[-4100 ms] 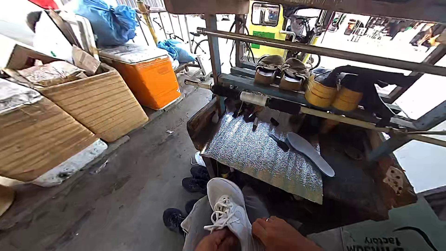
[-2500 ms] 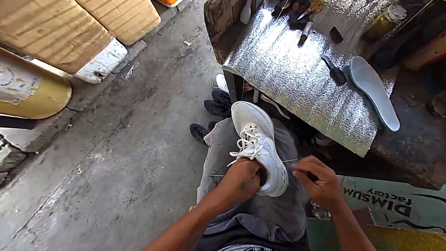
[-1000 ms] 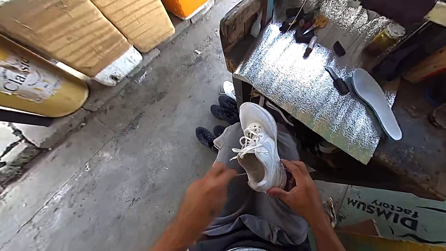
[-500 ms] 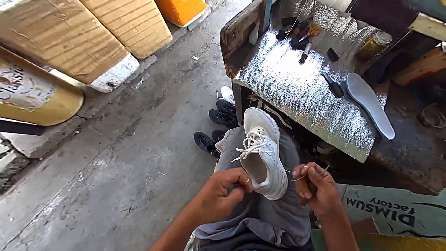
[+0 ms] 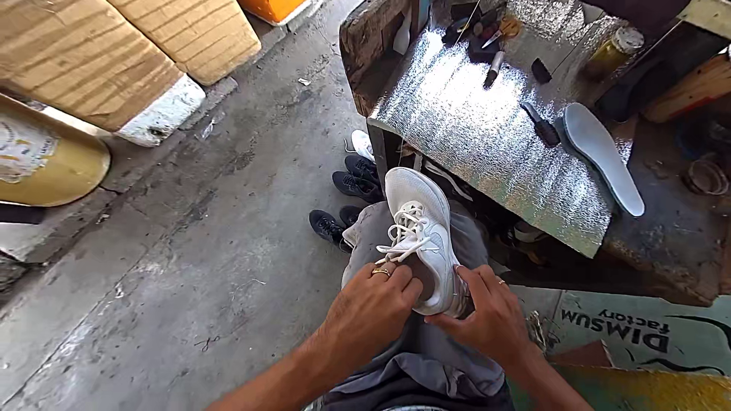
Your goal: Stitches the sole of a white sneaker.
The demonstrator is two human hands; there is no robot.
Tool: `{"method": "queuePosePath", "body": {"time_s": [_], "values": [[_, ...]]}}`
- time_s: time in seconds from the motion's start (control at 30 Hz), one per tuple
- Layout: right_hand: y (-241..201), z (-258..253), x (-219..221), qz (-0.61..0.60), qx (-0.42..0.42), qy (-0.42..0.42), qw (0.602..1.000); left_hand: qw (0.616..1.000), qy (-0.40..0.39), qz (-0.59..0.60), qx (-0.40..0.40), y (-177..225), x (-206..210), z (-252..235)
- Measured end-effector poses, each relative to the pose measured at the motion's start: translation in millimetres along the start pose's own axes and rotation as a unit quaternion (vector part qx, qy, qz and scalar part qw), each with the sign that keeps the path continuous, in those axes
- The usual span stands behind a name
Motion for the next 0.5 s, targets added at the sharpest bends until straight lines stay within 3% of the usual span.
{"method": "queuePosePath", "body": {"time_s": [0.23, 0.37, 0.43, 0.5], "values": [[10.8, -0.1, -1.5, -0.042, -0.002, -0.034, 0.999, 1.0, -0.009, 0.018, 0.011, -7.0, -9.6, 33.5], [13.6, 1.9, -1.9, -0.076, 0.004, -0.049, 0.996, 0.993, 0.002, 0.106, -0.043, -17.0, -9.0, 40.7], [25.1, 4.3, -2.6, -0.19, 0.036, -0.064, 0.979, 0.97, 0.001, 0.232, -0.078, -17.2, -9.9, 33.9], [44.7, 14.7, 0.0, -0.384, 0.1, -0.011, 0.918, 0.909, -0.091, 0.389, -0.115, -14.2, -0.8, 25.5]]}}
Point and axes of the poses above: each hand's wrist, its own z-axis away from the middle knuckle, its own x-axis out of the palm, y = z × x, the point moved 7 cm from there along -z, towards the middle knuckle, and after that the axes turned 8 degrees about -x, right-handed, at the moved point
